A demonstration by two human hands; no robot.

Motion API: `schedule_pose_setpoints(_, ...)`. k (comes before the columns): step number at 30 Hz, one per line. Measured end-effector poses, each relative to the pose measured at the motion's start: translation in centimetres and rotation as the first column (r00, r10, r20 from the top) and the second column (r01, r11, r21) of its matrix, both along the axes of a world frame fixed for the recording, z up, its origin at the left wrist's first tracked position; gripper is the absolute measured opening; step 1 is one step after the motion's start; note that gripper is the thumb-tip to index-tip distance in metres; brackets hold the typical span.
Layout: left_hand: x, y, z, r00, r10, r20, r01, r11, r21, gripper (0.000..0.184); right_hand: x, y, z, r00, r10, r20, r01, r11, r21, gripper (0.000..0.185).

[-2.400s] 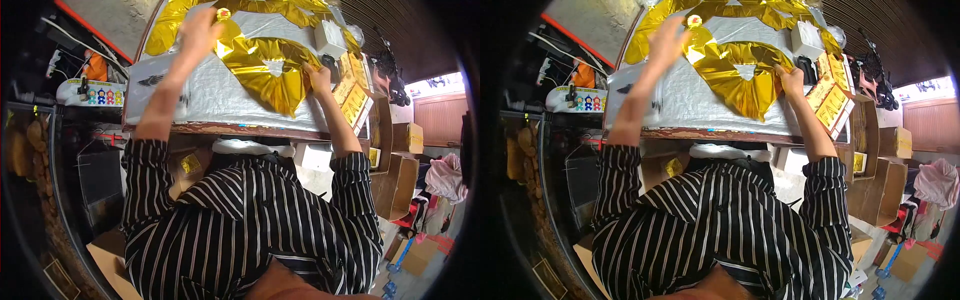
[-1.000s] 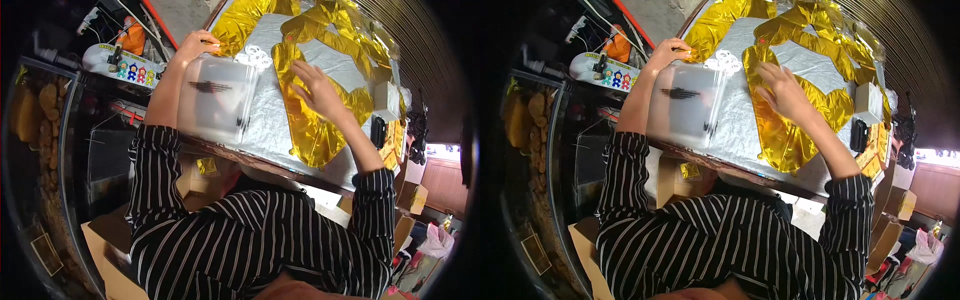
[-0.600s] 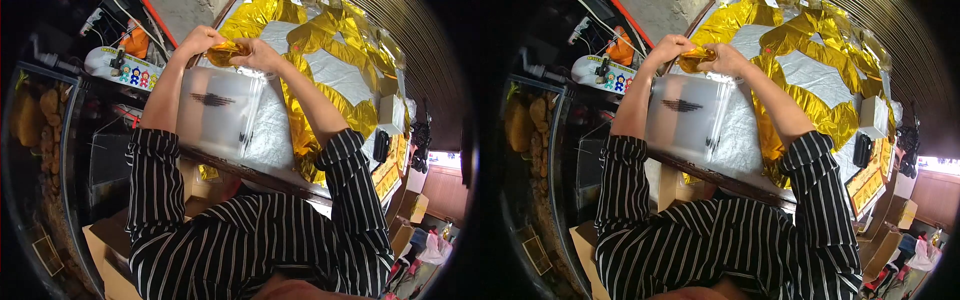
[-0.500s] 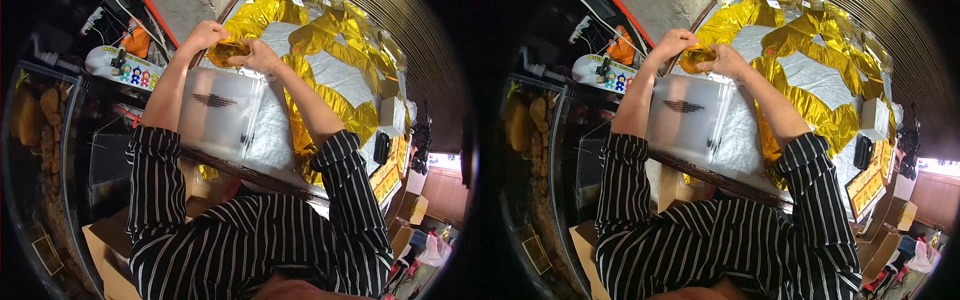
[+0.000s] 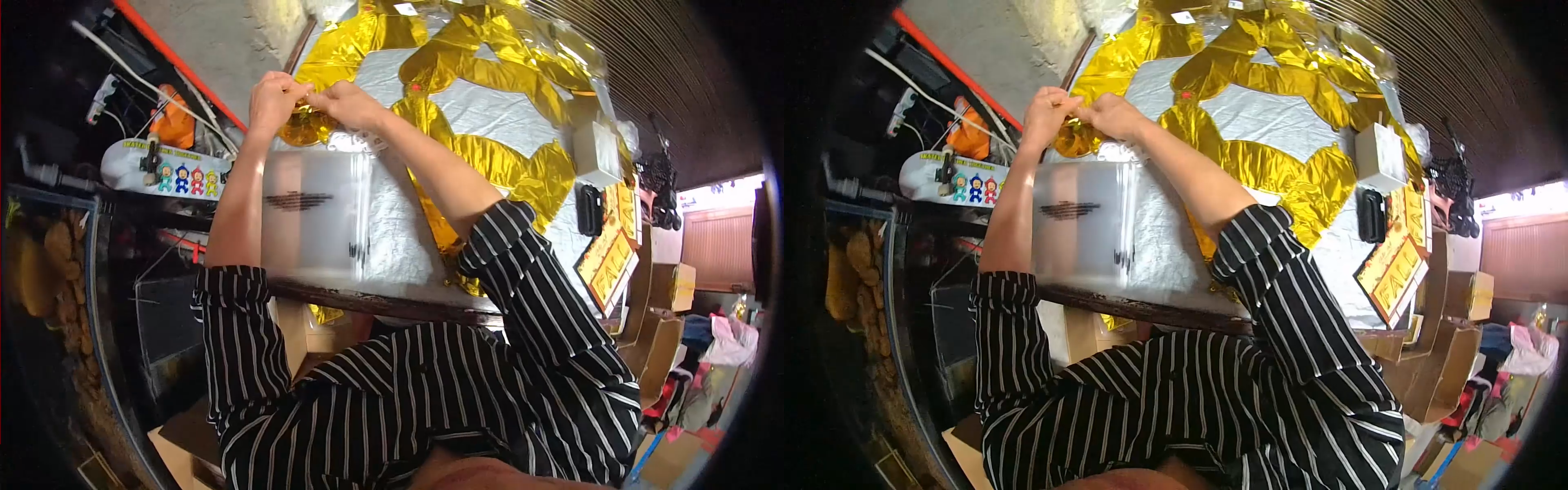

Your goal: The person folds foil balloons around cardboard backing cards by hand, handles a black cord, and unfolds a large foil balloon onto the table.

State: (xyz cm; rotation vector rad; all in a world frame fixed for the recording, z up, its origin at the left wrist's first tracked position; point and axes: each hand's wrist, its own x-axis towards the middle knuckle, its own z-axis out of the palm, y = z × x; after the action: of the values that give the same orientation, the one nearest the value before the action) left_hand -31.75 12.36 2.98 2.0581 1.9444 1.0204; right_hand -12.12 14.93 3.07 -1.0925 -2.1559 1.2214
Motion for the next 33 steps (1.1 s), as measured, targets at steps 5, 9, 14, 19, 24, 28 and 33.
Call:
schedule_pose_setpoints(5, 0.6, 1.3, -2.1, 0.971, -0.001, 0.239, 0.002, 1.0, -0.007, 0.028, -0.3, 0.7, -1.4, 0.998, -0.064, -0.006, 0.064, 0.998, 0.024, 0.029)
schedule_pose_setpoints(9, 0.7, -1.2, -2.8, 0.913, -0.039, 0.407, 0.006, 0.997, 0.082, 0.034, -0.8, 2.4, -4.0, 0.947, -0.192, -0.258, 0.162, 0.978, -0.135, 0.023)
schedule_pose_setpoints(14, -0.9, -3.9, -4.9, 0.694, 0.201, 0.691, -0.105, 0.978, -0.178, 0.08, 0.1, 1.4, -1.9, 0.914, -0.336, -0.228, 0.26, 0.916, -0.306, 0.023)
schedule_pose_setpoints(19, -0.3, -5.0, -2.9, 0.869, 0.07, 0.49, -0.025, 0.995, -0.098, 0.065, -0.2, 4.4, -5.6, 0.934, -0.249, -0.256, 0.173, 0.942, -0.288, 0.033)
schedule_pose_setpoints(24, -0.8, -3.7, -3.2, 0.8, 0.024, 0.6, 0.124, 0.971, -0.204, 0.032, 0.5, 1.9, -2.3, 0.912, -0.285, -0.296, 0.143, 0.896, -0.42, 0.047)
schedule_pose_setpoints(28, 0.3, -3.6, -1.4, 0.728, 0.082, 0.68, 0.098, 0.97, -0.221, 0.025, 1.7, -0.6, 0.6, 0.949, -0.149, -0.279, 0.03, 0.92, -0.39, 0.055)
schedule_pose_setpoints(33, 0.5, -2.2, -0.8, 0.832, 0.21, 0.514, -0.006, 0.929, -0.37, 0.031, 1.4, 0.3, -1.6, 0.902, -0.111, -0.418, -0.009, 0.961, -0.275, 0.043)
